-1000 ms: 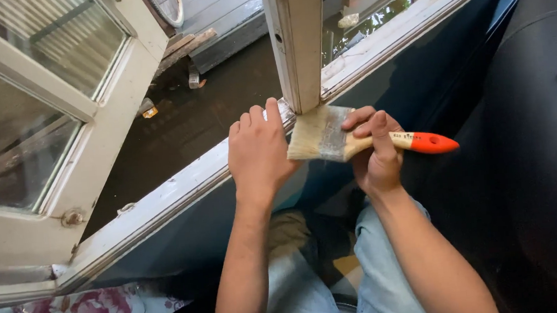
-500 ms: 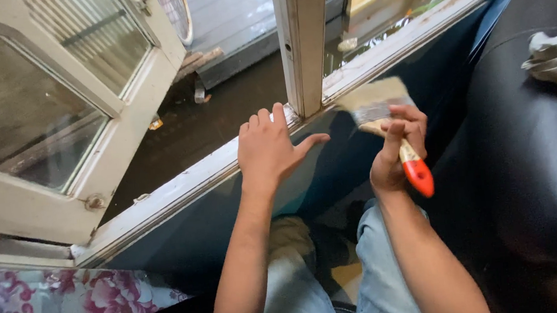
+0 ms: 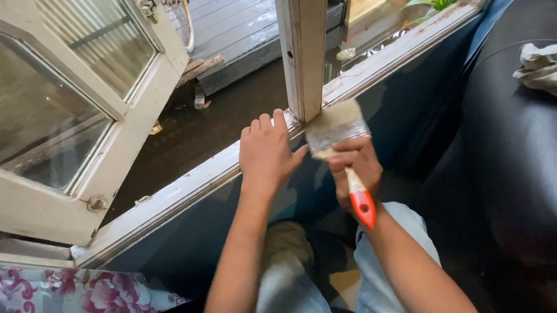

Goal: The person wipes a white window frame with a cloth, then uses a paintbrush to scrub the frame and sill. The person continues scrubbing different sections of the frame and sill with the brush throughout the clip.

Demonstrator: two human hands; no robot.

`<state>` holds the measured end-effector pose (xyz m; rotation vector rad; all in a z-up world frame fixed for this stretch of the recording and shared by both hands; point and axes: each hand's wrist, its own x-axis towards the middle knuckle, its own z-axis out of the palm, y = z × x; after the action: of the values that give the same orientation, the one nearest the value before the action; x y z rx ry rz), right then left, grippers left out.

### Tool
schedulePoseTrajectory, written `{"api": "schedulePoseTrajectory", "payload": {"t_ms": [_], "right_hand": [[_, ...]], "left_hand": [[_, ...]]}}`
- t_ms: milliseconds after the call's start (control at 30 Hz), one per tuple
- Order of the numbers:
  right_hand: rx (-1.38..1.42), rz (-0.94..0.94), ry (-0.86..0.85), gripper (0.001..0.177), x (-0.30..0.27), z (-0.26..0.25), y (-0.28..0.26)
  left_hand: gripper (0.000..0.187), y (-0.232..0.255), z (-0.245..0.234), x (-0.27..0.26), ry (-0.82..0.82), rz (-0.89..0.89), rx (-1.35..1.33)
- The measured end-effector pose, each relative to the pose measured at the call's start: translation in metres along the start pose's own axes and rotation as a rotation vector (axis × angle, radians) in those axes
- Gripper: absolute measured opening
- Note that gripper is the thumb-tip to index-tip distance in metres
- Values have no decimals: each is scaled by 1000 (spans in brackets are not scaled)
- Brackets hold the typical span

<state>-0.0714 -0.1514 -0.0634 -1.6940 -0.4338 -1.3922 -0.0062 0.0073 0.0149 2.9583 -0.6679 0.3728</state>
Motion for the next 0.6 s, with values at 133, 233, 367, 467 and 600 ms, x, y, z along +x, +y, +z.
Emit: {"api": "schedulePoseTrajectory", "payload": {"t_ms": [133,233,367,467,600], "right_hand": [[124,49,-29,35,7,12,-19],[243,118,-50,39,12,19,-32],[459,240,-93,48,14,29,-39],[624,298,-104,52,16,37,-44],[810,379,-89,55,8,47,-37]], "left_hand": [[79,-12,3,2,-38,75,54],[81,-22,-14,-6,-75,163,11],[105,-44,-24,-22,-127,272,-58],[118,-56,-32,-36,-35,361,-110],[116,-63,-35,-45,49,498,-163]]}}
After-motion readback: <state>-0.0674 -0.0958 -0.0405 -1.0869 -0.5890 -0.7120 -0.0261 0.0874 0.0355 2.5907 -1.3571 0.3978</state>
